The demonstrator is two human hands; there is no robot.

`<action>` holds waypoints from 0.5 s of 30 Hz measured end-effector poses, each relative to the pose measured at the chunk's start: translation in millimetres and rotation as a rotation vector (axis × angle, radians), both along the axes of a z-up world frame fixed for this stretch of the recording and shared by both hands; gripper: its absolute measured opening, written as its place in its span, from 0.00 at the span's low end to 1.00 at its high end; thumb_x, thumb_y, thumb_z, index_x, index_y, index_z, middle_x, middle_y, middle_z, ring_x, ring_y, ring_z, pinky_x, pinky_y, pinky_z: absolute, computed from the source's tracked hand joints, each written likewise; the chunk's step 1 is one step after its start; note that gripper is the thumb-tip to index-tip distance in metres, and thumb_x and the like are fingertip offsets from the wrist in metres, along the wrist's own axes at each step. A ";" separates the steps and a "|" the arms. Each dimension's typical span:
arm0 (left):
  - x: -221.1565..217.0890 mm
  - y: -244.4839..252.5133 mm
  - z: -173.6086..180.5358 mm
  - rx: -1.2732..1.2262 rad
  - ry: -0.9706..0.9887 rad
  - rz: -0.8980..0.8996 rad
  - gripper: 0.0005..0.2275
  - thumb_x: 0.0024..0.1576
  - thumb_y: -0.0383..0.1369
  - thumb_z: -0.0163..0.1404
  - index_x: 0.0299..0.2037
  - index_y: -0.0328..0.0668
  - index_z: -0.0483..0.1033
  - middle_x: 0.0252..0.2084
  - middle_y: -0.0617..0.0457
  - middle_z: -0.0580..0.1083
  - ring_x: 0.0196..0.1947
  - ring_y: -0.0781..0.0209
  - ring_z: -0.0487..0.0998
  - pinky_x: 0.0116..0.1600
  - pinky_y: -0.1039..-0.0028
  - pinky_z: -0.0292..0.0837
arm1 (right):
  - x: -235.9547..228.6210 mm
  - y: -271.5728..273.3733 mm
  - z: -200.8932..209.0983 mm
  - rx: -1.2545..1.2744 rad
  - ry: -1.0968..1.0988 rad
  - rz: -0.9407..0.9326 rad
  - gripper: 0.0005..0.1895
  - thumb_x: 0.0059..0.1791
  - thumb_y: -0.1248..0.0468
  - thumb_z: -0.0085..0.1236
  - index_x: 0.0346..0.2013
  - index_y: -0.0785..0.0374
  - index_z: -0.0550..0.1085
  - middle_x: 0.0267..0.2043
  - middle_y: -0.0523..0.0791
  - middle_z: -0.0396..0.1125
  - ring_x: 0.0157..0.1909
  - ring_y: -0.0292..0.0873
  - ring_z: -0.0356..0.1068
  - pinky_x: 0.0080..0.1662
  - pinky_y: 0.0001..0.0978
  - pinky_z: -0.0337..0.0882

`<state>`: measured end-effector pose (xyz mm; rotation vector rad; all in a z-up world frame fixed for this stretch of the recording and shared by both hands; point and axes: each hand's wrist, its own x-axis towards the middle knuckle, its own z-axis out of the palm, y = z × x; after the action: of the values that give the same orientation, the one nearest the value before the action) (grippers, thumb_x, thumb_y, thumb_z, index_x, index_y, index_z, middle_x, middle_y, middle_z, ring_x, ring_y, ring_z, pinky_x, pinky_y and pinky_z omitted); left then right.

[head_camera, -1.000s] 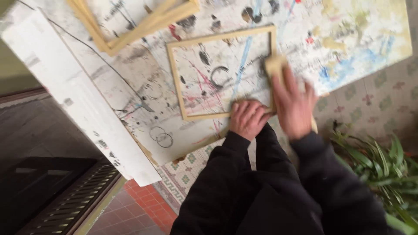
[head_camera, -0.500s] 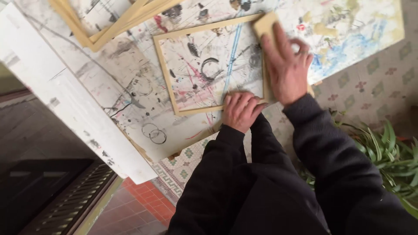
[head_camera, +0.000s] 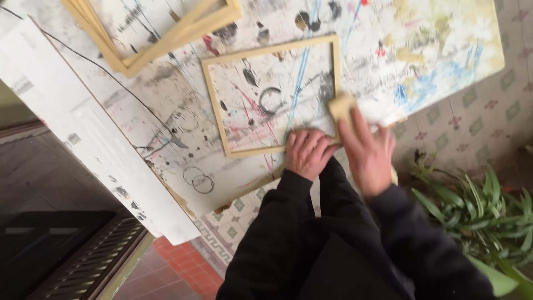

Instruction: Sanding the surfaces of wooden picture frames using a sanding block.

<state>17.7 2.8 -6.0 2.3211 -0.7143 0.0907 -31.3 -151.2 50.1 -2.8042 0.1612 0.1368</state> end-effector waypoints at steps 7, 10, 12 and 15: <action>-7.2 2.8 2.5 0.013 0.054 -0.049 0.10 0.54 0.38 0.62 0.40 0.48 0.77 0.43 0.59 0.73 0.44 0.58 0.73 0.53 0.62 0.65 | 74.4 -17.3 -11.8 0.074 -0.080 -0.037 0.25 0.58 0.68 0.53 0.71 0.53 0.69 0.79 0.47 0.57 0.63 0.62 0.59 0.63 0.53 0.59; -0.3 -0.9 3.2 0.001 0.057 -0.032 0.10 0.56 0.38 0.63 0.42 0.47 0.77 0.43 0.59 0.72 0.44 0.57 0.73 0.52 0.64 0.65 | 45.0 -14.9 -7.6 0.020 -0.110 0.041 0.32 0.53 0.69 0.52 0.74 0.55 0.69 0.79 0.50 0.57 0.62 0.62 0.59 0.65 0.56 0.58; -1.4 0.3 2.5 -0.001 0.026 0.001 0.10 0.55 0.39 0.64 0.39 0.48 0.76 0.42 0.60 0.72 0.43 0.58 0.73 0.49 0.63 0.63 | -4.9 -3.6 -6.5 -0.009 -0.018 0.027 0.27 0.52 0.66 0.54 0.68 0.50 0.70 0.77 0.47 0.59 0.61 0.61 0.59 0.62 0.54 0.59; -1.3 5.9 4.6 0.015 0.043 -0.017 0.09 0.55 0.38 0.63 0.39 0.49 0.77 0.42 0.60 0.72 0.44 0.57 0.73 0.51 0.62 0.64 | -7.2 -4.0 -21.3 0.024 -0.004 -0.003 0.25 0.56 0.64 0.56 0.69 0.51 0.69 0.77 0.46 0.57 0.60 0.57 0.60 0.61 0.53 0.58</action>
<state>16.4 8.7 -1.4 2.3236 -0.7160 0.0278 -38.5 -155.2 28.8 -2.7796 0.1620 0.1317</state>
